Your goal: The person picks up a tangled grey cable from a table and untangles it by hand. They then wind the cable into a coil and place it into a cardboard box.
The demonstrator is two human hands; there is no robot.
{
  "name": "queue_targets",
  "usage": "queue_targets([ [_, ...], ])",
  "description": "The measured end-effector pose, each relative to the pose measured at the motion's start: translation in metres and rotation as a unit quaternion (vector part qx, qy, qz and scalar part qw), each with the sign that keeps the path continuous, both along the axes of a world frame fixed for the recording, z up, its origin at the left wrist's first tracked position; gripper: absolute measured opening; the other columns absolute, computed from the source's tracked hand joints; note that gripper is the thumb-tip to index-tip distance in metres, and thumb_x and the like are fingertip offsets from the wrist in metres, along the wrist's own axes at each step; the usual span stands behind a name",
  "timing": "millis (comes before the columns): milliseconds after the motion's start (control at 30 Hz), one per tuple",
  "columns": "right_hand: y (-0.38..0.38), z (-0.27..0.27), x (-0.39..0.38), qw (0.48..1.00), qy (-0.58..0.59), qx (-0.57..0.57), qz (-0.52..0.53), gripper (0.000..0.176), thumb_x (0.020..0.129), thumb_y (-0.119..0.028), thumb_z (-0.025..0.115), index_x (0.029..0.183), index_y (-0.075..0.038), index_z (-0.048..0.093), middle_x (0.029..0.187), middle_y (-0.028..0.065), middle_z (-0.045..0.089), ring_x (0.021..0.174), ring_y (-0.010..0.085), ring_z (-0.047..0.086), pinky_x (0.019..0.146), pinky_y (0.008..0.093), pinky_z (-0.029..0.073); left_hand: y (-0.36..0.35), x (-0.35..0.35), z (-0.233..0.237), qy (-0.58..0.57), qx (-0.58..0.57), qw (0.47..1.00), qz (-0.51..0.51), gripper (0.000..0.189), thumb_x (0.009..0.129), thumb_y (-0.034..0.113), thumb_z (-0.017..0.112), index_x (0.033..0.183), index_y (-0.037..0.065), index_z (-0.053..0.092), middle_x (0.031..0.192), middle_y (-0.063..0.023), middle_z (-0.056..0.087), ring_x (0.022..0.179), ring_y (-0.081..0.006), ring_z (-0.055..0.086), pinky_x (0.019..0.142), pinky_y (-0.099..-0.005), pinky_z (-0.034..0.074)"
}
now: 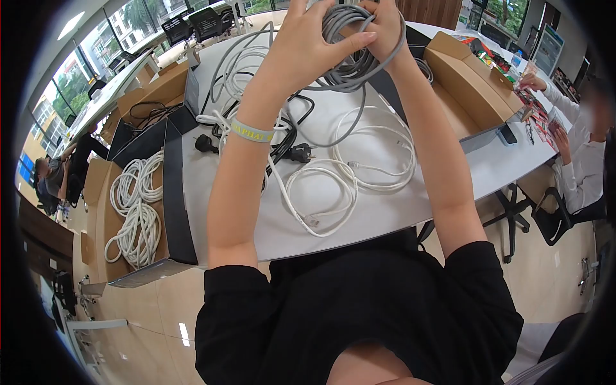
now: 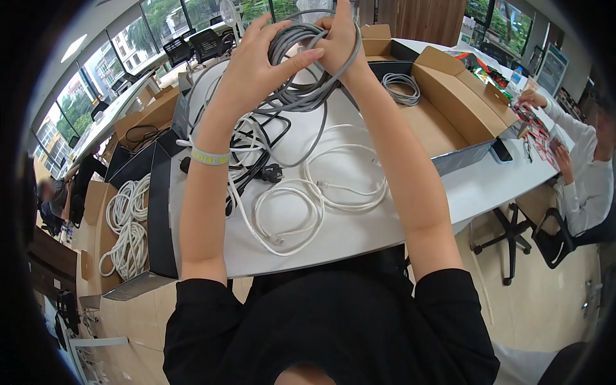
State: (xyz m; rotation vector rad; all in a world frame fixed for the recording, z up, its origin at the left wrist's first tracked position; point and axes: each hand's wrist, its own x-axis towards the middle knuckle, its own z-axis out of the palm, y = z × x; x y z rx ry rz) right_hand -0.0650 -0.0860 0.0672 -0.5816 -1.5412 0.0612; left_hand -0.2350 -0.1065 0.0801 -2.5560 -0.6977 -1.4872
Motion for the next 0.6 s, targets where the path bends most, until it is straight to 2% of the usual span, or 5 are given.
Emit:
queue_targets([
  [133,-0.016,0.007,-0.005,0.995,-0.025,-0.032,-0.093,0.085,0.071,0.003,0.055,0.139,0.0,0.003,0.073,0.0095,0.059,0.065,0.0127,0.056,0.059,0.0215,0.043,-0.005,-0.003,0.005,-0.008,0.03,0.999,-0.015,0.07,0.068,0.05,0.068,0.113,-0.002,0.054,0.126,-0.026,0.042,0.117,-0.0337,0.043,0.097,-0.0374,0.034],
  [233,-0.025,0.012,-0.01,0.988,-0.035,-0.016,-0.15,0.087,0.069,0.002,0.057,0.139,0.001,0.004,0.07,0.009,0.057,0.063,0.012,0.055,0.059,0.0218,0.043,-0.015,-0.008,0.009,0.0,0.065,0.996,-0.061,0.061,0.069,0.04,0.067,0.112,-0.001,0.052,0.108,-0.0193,0.054,0.096,-0.0253,0.057,0.083,-0.033,0.043],
  [333,-0.028,0.014,-0.01,0.99,-0.033,-0.035,-0.135,0.091,0.067,0.002,0.061,0.139,0.001,0.004,0.07,0.0085,0.056,0.063,0.012,0.054,0.059,0.0228,0.044,-0.018,-0.01,0.012,0.002,-0.128,0.99,-0.066,0.05,0.073,0.03,0.062,0.111,-0.001,0.051,0.087,-0.0112,0.058,0.07,-0.015,0.058,0.066,-0.0283,0.047],
  [567,-0.032,0.022,0.004,0.988,-0.08,-0.082,0.101,0.11,0.071,-0.007,0.07,0.137,-0.004,-0.018,0.099,0.0167,0.053,0.086,0.0189,0.055,0.07,0.0283,0.046,0.023,-0.022,0.009,-0.127,-0.225,0.951,-0.172,0.029,0.084,0.016,0.05,0.104,-0.005,0.051,0.075,-0.0055,0.055,0.063,-0.0103,0.055,0.059,-0.0235,0.046],
  [600,-0.038,0.025,0.009,0.975,-0.057,-0.18,0.116,0.112,0.071,-0.009,0.071,0.136,-0.004,-0.02,0.104,0.018,0.052,0.09,0.0205,0.054,0.075,0.0301,0.045,0.029,-0.027,0.011,-0.178,-0.227,0.937,-0.199,0.025,0.085,0.016,0.049,0.1,-0.005,0.051,0.074,-0.0064,0.054,0.064,-0.0125,0.057,0.061,-0.0252,0.048],
])
